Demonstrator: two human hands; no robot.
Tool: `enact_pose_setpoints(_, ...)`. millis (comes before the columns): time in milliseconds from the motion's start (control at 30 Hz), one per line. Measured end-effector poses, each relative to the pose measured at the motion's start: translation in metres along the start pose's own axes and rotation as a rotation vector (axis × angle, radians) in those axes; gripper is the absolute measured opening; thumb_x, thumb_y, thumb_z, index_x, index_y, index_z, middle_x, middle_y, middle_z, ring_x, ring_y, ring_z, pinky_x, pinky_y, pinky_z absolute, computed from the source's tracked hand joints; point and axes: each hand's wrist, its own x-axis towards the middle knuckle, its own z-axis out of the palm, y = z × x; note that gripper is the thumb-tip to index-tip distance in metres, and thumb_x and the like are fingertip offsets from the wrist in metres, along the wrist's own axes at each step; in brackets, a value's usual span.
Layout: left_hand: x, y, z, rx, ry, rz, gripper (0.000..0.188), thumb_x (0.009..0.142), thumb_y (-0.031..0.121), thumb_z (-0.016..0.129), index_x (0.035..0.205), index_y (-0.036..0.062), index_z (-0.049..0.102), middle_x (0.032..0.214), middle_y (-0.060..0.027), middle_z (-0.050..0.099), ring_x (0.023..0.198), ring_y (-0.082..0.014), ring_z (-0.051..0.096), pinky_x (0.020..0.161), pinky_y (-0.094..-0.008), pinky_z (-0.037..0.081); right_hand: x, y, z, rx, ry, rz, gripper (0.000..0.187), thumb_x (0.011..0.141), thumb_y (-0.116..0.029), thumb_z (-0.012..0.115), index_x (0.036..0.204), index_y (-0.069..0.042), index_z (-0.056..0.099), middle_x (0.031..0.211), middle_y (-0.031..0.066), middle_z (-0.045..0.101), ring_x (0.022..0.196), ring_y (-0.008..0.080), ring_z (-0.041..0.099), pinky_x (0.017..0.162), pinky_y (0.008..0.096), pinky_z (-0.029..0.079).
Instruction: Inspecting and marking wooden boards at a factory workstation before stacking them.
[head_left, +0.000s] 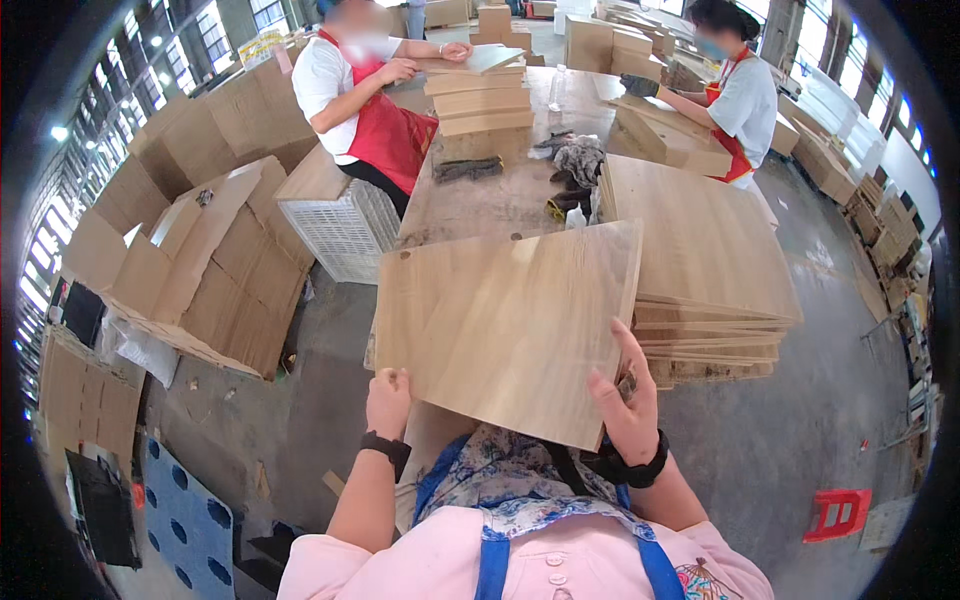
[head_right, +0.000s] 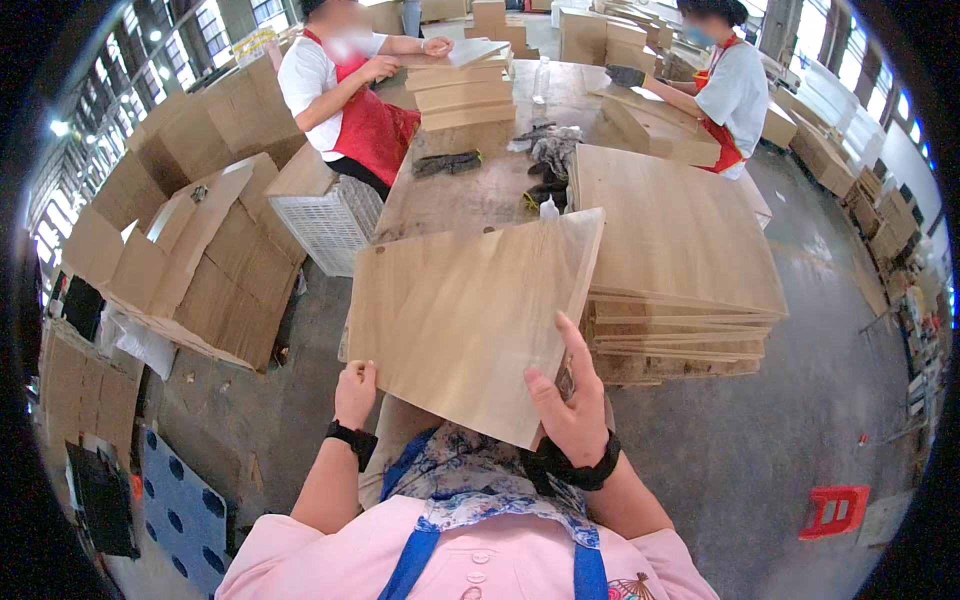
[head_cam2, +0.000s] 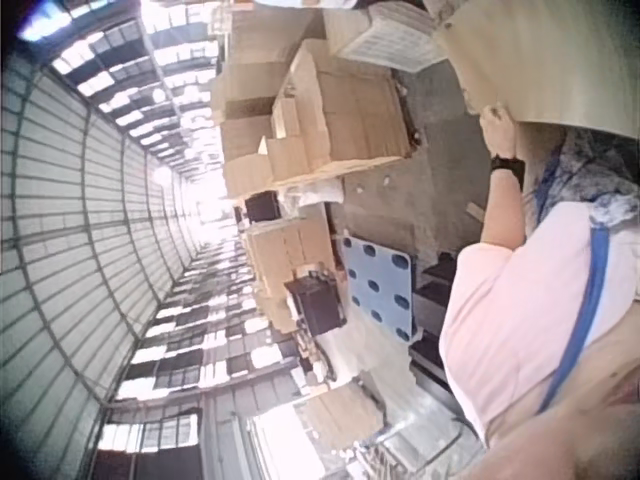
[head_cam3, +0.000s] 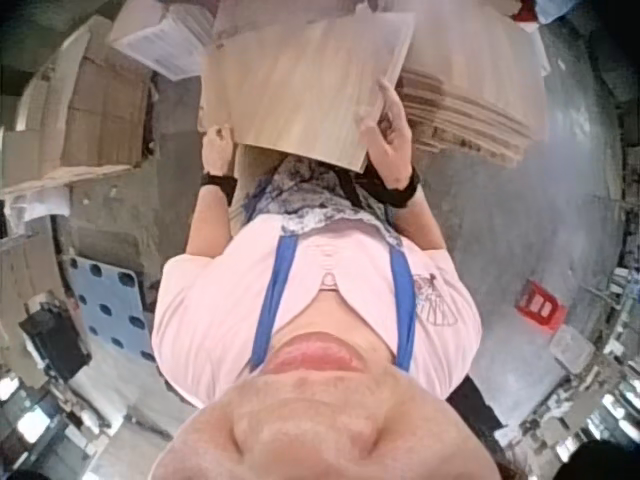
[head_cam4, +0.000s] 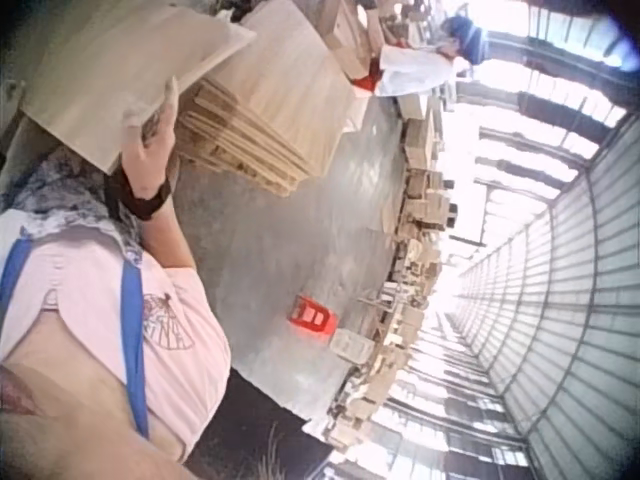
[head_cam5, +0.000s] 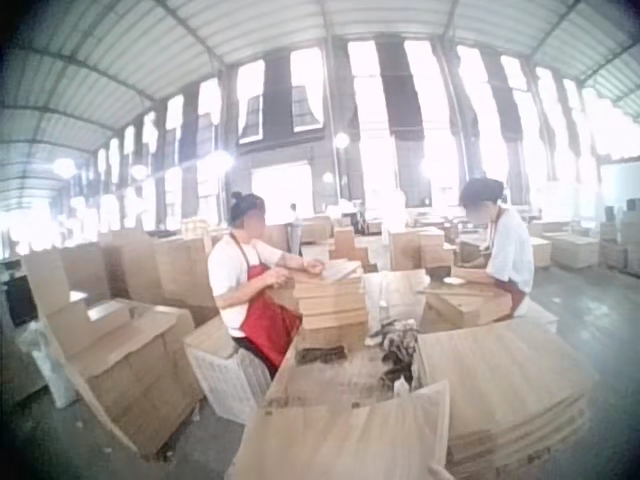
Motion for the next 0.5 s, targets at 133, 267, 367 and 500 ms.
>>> enact_pose_setpoints(133, 0.004, -0.022, 0.012, -0.152, 0.077, -0.057, 0.038, 0.087, 0.033, 0.056, 0.096, -0.0036, 0.058, 0.09, -0.0183, 0.062, 0.086, -0.0318, 0.061, 0.077, -0.0389, 0.047, -0.002, 0.002, 0.005, 0.119, -0.09, 0.074, 0.047, 0.082, 0.0, 0.053, 0.127, 0.005, 0.043, 0.116, 0.0104, 0.055, 0.105, 0.0111, 0.048, 0.092, 0.0241, 0.036)
enact_pose_setpoints(267, -0.006, -0.027, -0.005, -0.642, -0.033, -0.28, 0.027, 0.088, 0.027, 0.059, 0.09, 0.0001, 0.057, 0.069, -0.0028, 0.053, 0.057, -0.0119, 0.048, 0.048, -0.0255, 0.039, -0.001, 0.001, 0.007, 0.251, -0.114, 0.195, 0.041, 0.078, 0.003, 0.053, 0.119, 0.003, 0.052, 0.113, 0.0061, 0.056, 0.105, 0.0117, 0.048, 0.092, 0.0248, 0.036)
enact_pose_setpoints(367, -0.022, -0.034, -0.023, -0.912, -0.142, -0.509, 0.026, 0.089, 0.029, 0.059, 0.083, 0.0043, 0.057, 0.063, 0.0012, 0.046, 0.051, -0.0076, 0.04, 0.041, -0.0216, 0.032, 0.003, 0.006, 0.02, 0.268, -0.141, 0.084, 0.04, 0.077, 0.004, 0.054, 0.117, 0.003, 0.054, 0.111, 0.0046, 0.056, 0.104, 0.0113, 0.048, 0.092, 0.0252, 0.036)
enact_pose_setpoints(500, -0.039, -0.058, -0.03, -1.093, -0.206, -0.748, 0.031, 0.089, 0.035, 0.058, 0.073, 0.0093, 0.054, 0.059, 0.0038, 0.041, 0.047, -0.0068, 0.034, 0.039, -0.0212, 0.029, 0.014, 0.017, 0.038, 0.426, -0.219, 0.223, 0.039, 0.076, 0.005, 0.053, 0.115, 0.003, 0.054, 0.111, 0.0045, 0.056, 0.103, 0.0116, 0.048, 0.093, 0.0257, 0.035)
